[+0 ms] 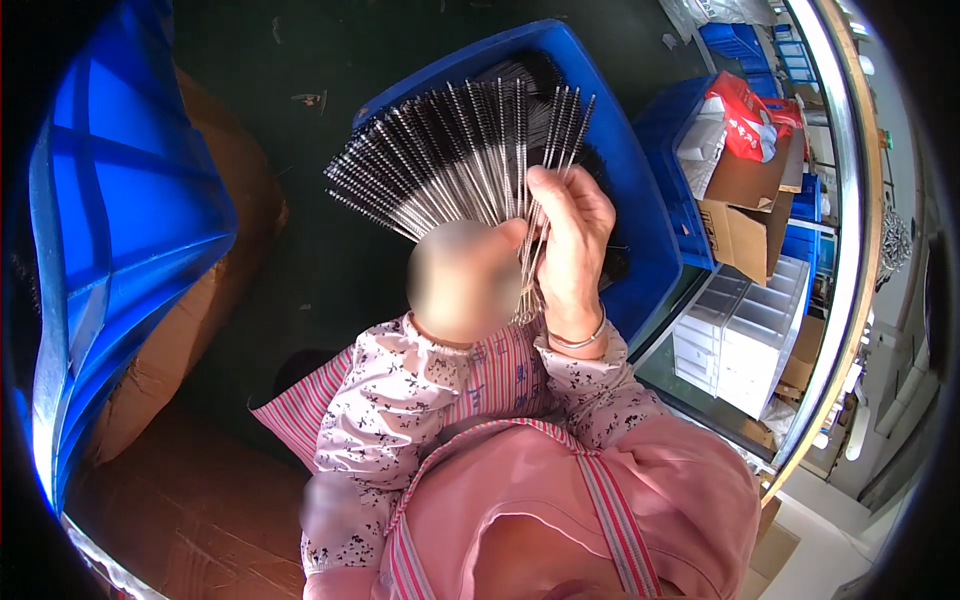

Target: The person picks up bundles of thin metal rods from a blue crate and transfers them into another blue crate. They repeatedly lift bundles, align them, and place them into the receiving crate, occasionally adjusting the arrangement of the rods.

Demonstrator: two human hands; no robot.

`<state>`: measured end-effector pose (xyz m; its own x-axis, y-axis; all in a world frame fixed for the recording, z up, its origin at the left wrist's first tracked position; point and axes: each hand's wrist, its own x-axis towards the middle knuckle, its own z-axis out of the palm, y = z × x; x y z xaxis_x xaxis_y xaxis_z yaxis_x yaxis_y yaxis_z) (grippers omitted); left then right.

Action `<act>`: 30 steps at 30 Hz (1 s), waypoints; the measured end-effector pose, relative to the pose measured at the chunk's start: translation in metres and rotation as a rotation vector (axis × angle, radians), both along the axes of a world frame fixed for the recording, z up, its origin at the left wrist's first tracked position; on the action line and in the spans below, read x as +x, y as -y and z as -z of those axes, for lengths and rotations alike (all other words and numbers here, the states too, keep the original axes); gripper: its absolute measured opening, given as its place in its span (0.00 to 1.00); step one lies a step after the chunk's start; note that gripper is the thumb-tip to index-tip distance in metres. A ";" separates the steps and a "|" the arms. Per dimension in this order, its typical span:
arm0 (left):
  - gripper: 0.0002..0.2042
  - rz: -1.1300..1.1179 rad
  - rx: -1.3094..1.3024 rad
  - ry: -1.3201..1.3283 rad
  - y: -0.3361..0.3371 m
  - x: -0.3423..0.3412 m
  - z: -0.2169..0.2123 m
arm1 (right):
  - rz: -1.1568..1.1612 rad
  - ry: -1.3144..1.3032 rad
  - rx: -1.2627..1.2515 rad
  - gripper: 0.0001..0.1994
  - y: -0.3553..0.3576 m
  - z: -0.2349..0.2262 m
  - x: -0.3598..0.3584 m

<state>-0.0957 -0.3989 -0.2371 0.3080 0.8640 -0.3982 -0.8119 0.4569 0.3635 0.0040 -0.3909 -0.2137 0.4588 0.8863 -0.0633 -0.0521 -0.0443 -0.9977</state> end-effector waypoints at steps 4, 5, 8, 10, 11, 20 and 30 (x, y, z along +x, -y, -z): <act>0.18 0.098 -0.114 0.146 -0.003 -0.006 -0.002 | 0.012 -0.019 -0.001 0.09 -0.001 0.002 0.002; 0.18 0.103 -0.118 0.146 -0.004 -0.006 -0.002 | 0.002 -0.027 0.001 0.09 0.000 0.002 0.004; 0.18 0.113 -0.113 0.150 -0.004 -0.005 0.000 | 0.013 0.006 0.012 0.08 -0.006 -0.002 -0.007; 0.18 0.073 -0.070 0.122 -0.004 -0.007 -0.001 | -0.079 0.140 -0.050 0.09 -0.005 0.001 -0.006; 0.19 0.049 -0.048 0.108 -0.003 -0.007 -0.001 | -0.129 0.212 -0.073 0.09 -0.005 0.002 -0.005; 0.17 -0.059 0.385 -0.332 0.006 0.007 0.006 | -0.530 0.834 0.162 0.25 -0.003 0.003 0.021; 0.27 -0.144 0.399 -0.164 0.001 -0.094 -0.132 | -0.378 0.034 0.254 0.32 -0.017 0.040 -0.009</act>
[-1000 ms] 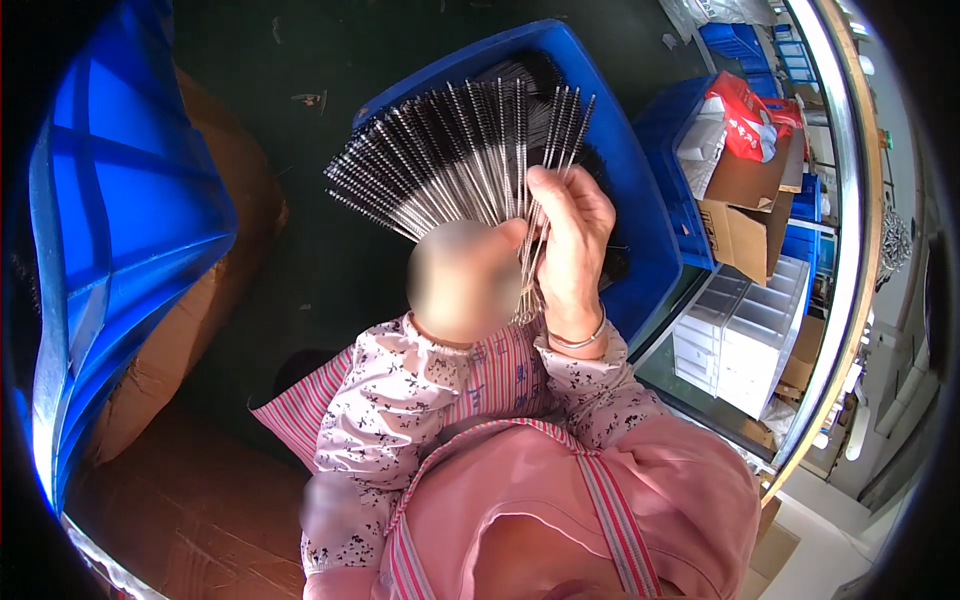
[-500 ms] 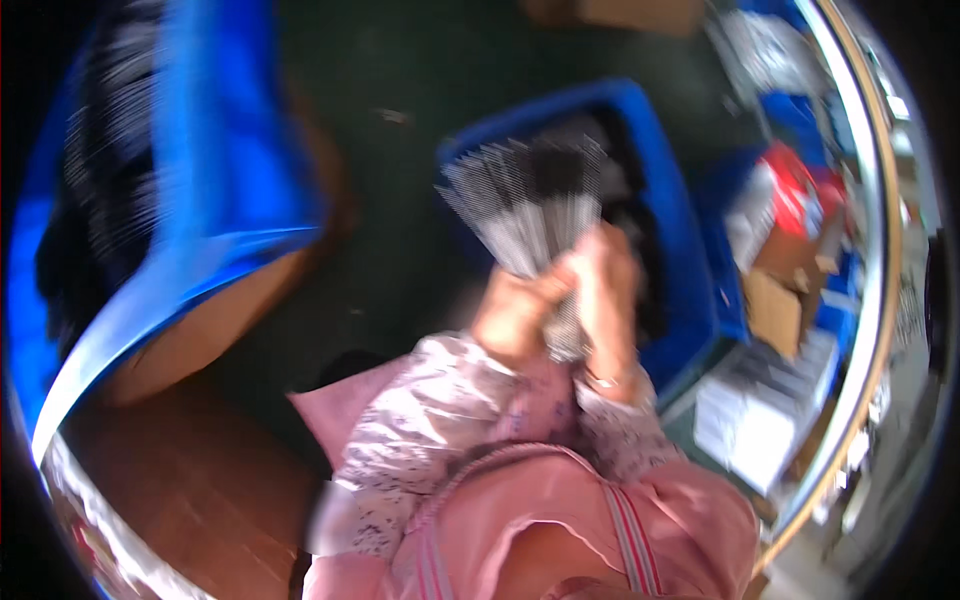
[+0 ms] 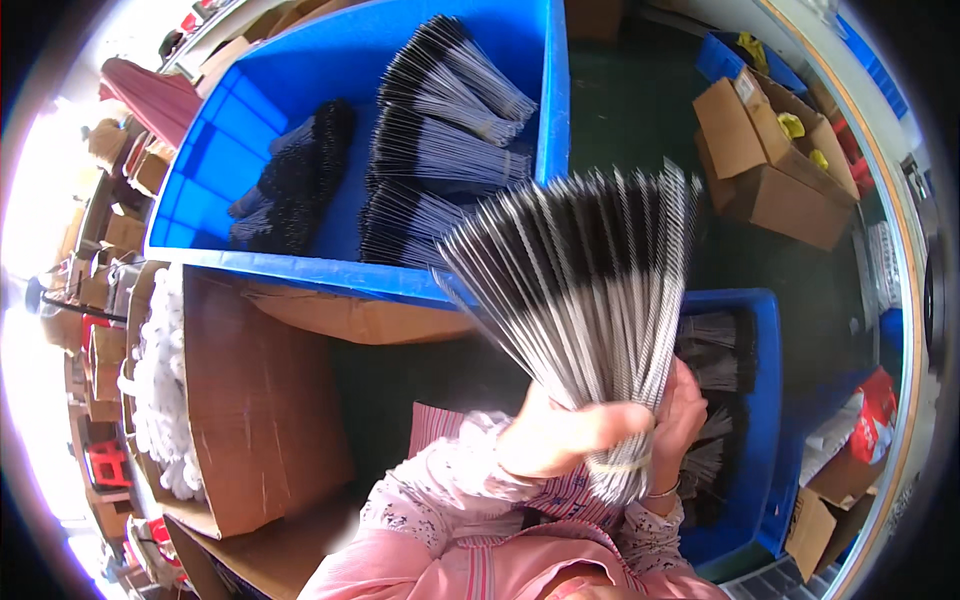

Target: The person picks up bundles of thin metal rods from a blue crate and transfers them into another blue crate. They repeatedly lift bundles, align them, and place them into the receiving crate, occasionally adjusting the arrangement of the rods.

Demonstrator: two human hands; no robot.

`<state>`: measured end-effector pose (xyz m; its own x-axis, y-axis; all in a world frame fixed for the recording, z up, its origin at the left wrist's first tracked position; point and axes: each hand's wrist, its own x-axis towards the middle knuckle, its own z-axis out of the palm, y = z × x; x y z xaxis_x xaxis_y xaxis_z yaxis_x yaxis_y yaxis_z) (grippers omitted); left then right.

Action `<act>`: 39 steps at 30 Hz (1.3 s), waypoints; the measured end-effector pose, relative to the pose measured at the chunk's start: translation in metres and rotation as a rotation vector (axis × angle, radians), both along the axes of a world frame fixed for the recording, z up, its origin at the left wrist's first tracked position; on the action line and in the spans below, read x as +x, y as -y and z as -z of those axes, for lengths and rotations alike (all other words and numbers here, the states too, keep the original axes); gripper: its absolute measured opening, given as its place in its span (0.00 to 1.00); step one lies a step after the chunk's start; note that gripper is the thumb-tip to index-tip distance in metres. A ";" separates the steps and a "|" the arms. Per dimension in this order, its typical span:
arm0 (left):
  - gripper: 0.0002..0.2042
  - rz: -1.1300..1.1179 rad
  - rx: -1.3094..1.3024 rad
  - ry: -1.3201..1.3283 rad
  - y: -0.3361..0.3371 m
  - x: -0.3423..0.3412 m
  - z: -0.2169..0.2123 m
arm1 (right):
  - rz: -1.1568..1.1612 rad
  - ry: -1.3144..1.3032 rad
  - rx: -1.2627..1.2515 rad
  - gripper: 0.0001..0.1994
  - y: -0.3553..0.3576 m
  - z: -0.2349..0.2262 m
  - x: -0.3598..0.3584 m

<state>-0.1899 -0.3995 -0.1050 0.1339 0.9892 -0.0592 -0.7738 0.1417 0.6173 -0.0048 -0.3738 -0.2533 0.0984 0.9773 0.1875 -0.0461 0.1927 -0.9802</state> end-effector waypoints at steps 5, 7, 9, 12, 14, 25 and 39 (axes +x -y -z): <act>0.19 0.190 -0.162 0.374 -0.005 -0.010 -0.059 | -0.072 -0.206 -0.293 0.29 -0.003 0.036 0.009; 0.13 0.151 -0.293 0.214 0.001 0.005 -0.070 | -0.100 -0.037 -0.356 0.27 0.003 0.055 0.015; 0.10 0.166 -0.278 0.237 0.006 0.028 -0.057 | -0.150 0.014 -0.385 0.25 0.005 0.056 0.006; 0.15 0.074 -0.194 0.168 0.000 0.041 -0.060 | -0.194 0.029 -0.405 0.21 0.004 0.050 -0.001; 0.18 -0.109 0.021 -0.058 -0.006 0.032 -0.065 | -0.221 0.020 -0.410 0.19 0.003 0.045 -0.006; 0.20 -0.551 0.165 -0.446 -0.086 -0.156 -0.062 | -0.248 -0.069 -0.427 0.15 0.001 0.033 -0.014; 0.21 -0.172 0.215 -1.192 -0.082 -0.149 -0.069 | -0.037 -0.176 -0.648 0.09 0.001 0.037 0.002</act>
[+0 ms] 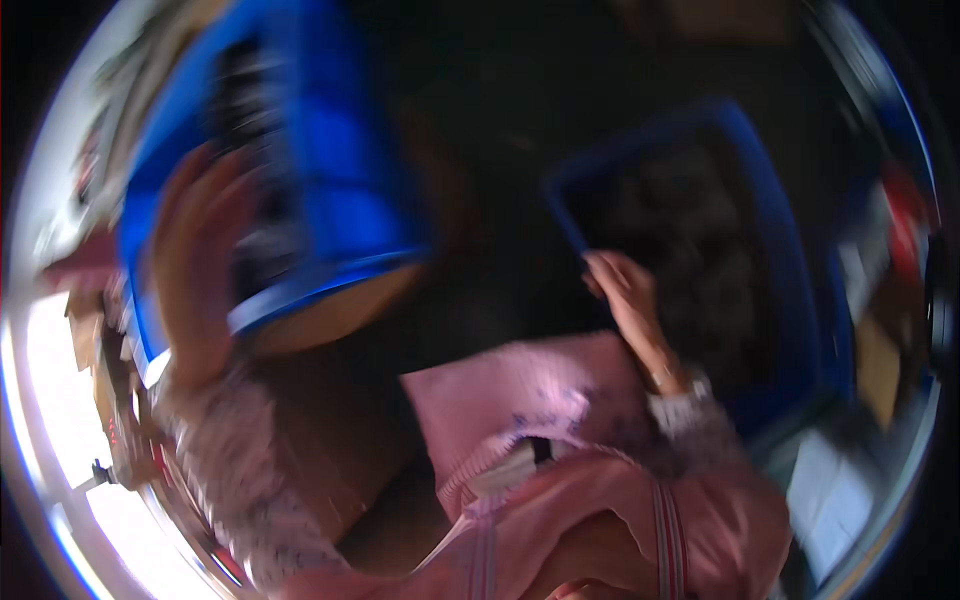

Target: The person picks up bundles of thin metal rods from a blue crate and transfers them into another blue crate. They repeatedly lift bundles, align them, and place them into the receiving crate, occasionally adjusting the arrangement of the rods.

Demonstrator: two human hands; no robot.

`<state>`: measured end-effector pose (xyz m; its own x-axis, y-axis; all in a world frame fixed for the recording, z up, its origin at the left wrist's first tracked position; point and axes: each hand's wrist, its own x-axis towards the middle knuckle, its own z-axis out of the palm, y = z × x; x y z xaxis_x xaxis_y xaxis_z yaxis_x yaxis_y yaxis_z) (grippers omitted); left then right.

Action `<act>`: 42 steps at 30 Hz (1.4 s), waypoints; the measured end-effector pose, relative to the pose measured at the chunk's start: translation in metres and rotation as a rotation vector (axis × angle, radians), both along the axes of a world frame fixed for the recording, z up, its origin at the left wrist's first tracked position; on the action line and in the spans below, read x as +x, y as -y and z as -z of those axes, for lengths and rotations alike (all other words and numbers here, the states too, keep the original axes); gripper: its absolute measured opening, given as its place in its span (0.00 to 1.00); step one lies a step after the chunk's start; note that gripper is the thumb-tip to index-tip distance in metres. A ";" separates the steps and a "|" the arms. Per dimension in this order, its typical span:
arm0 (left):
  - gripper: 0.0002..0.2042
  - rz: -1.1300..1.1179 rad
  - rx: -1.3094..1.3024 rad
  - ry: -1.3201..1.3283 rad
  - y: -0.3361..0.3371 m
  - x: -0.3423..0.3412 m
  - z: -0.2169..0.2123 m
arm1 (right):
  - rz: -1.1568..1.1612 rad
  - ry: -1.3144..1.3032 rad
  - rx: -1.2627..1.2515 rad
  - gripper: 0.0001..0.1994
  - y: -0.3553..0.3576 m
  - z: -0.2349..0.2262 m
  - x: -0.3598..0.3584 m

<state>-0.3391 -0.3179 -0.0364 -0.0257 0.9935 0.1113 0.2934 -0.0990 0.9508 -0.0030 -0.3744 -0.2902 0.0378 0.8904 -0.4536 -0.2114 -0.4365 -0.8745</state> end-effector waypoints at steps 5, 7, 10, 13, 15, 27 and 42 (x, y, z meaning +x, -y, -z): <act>0.18 0.061 0.296 -0.985 0.020 0.035 -0.010 | 0.157 0.291 0.058 0.11 0.059 0.040 0.078; 0.19 0.175 0.433 -1.093 0.014 0.068 0.001 | 0.317 0.407 -0.073 0.11 0.086 0.063 0.111; 0.18 0.353 0.514 -0.943 0.018 0.104 0.017 | 0.596 0.588 -0.197 0.10 0.130 0.107 0.180; 0.15 0.499 0.458 -0.924 0.026 0.107 0.041 | 1.000 0.373 -0.327 0.11 0.145 0.113 0.227; 0.13 0.531 0.351 -0.790 0.030 0.118 0.055 | 1.109 0.274 -0.362 0.13 0.143 0.113 0.238; 0.15 0.956 0.167 0.013 0.075 0.304 0.139 | 0.223 1.531 0.204 0.22 0.067 0.098 0.207; 0.18 0.854 -0.023 -0.250 0.102 0.287 0.218 | -0.689 1.890 0.257 0.14 0.077 0.067 0.211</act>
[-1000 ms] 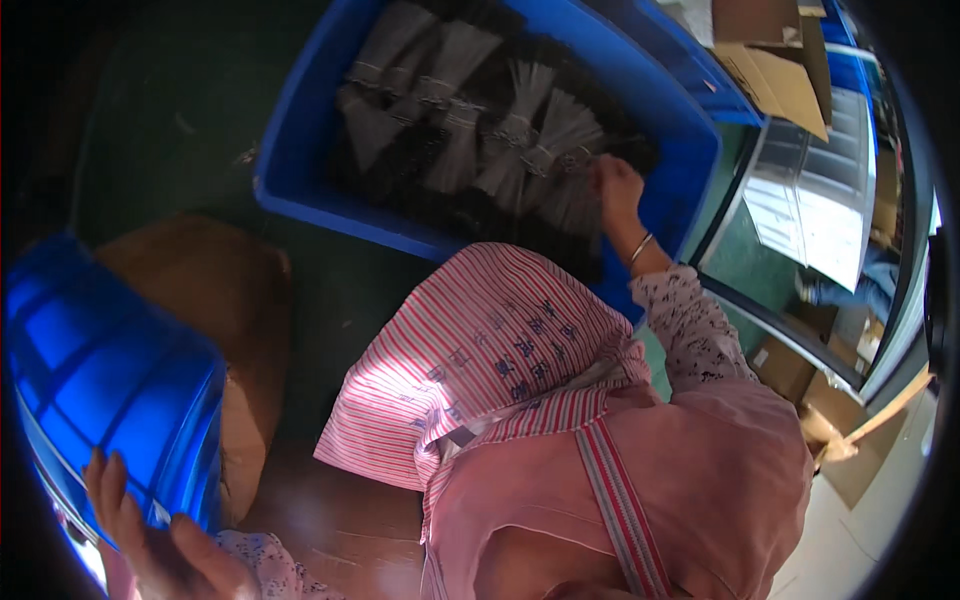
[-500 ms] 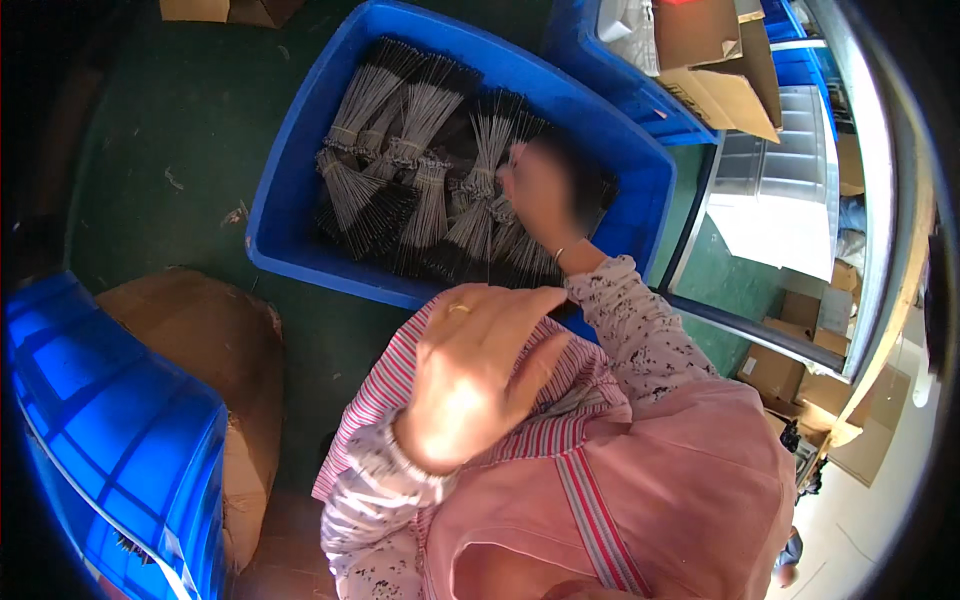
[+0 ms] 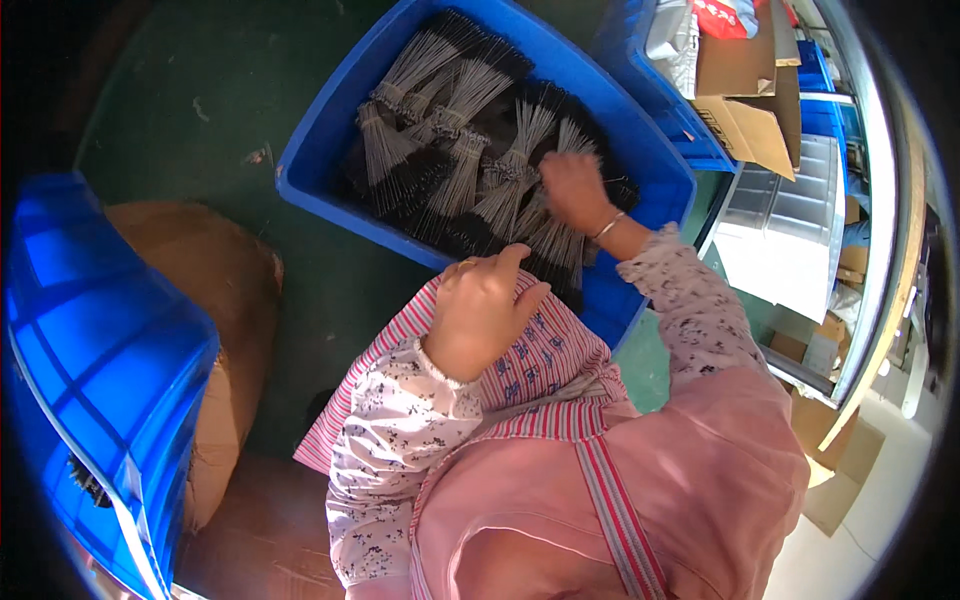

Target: The person picks up bundles of thin metal rods from a blue crate and transfers them into another blue crate. They repeatedly lift bundles, align them, and place them into the receiving crate, occasionally adjusting the arrangement of the rods.

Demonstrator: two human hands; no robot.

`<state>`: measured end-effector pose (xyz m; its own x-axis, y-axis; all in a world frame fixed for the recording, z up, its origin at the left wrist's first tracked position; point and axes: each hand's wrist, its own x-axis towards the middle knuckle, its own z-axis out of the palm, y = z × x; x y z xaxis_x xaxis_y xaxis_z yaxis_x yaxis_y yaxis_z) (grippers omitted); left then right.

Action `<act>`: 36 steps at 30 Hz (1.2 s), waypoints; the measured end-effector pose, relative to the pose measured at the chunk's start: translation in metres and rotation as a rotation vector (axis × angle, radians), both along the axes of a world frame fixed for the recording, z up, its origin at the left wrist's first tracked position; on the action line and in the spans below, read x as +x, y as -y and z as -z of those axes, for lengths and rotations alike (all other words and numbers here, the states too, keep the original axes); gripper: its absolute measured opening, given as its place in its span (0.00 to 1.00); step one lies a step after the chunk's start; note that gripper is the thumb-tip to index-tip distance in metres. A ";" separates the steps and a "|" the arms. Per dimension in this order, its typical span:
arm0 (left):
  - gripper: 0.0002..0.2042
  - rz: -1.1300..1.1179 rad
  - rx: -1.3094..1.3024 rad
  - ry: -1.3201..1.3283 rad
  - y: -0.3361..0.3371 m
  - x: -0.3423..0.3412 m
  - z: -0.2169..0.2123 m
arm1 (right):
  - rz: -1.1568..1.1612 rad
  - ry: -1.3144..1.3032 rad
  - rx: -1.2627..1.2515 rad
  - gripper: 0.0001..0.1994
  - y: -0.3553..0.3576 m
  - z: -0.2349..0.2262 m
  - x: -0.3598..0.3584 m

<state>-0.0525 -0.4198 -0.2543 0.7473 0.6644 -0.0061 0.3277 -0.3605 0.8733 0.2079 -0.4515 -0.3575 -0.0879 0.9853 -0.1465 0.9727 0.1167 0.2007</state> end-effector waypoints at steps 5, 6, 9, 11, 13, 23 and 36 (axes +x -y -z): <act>0.16 -0.161 -0.365 0.145 -0.003 0.000 0.000 | 0.285 -0.100 0.070 0.14 -0.011 -0.066 0.034; 0.16 -0.225 -0.500 0.213 -0.007 0.000 0.000 | 0.271 -0.144 0.139 0.14 -0.009 -0.072 0.051; 0.12 -0.441 -0.982 0.456 -0.020 -0.006 0.002 | 0.313 -0.285 0.203 0.15 -0.011 -0.087 0.095; 0.13 -0.516 -1.159 0.471 -0.028 -0.010 0.002 | 0.330 -0.402 0.253 0.16 -0.009 -0.088 0.098; 0.13 -0.559 -1.238 0.451 -0.032 -0.011 0.002 | 0.257 -0.214 0.235 0.19 -0.008 -0.070 0.098; 0.14 -0.545 -1.337 0.506 -0.036 -0.015 0.003 | 0.099 -0.155 0.290 0.15 -0.004 -0.065 0.075; 0.15 -0.415 -2.082 0.790 -0.030 -0.022 0.010 | -0.386 -0.989 0.344 0.15 -0.016 -0.151 -0.131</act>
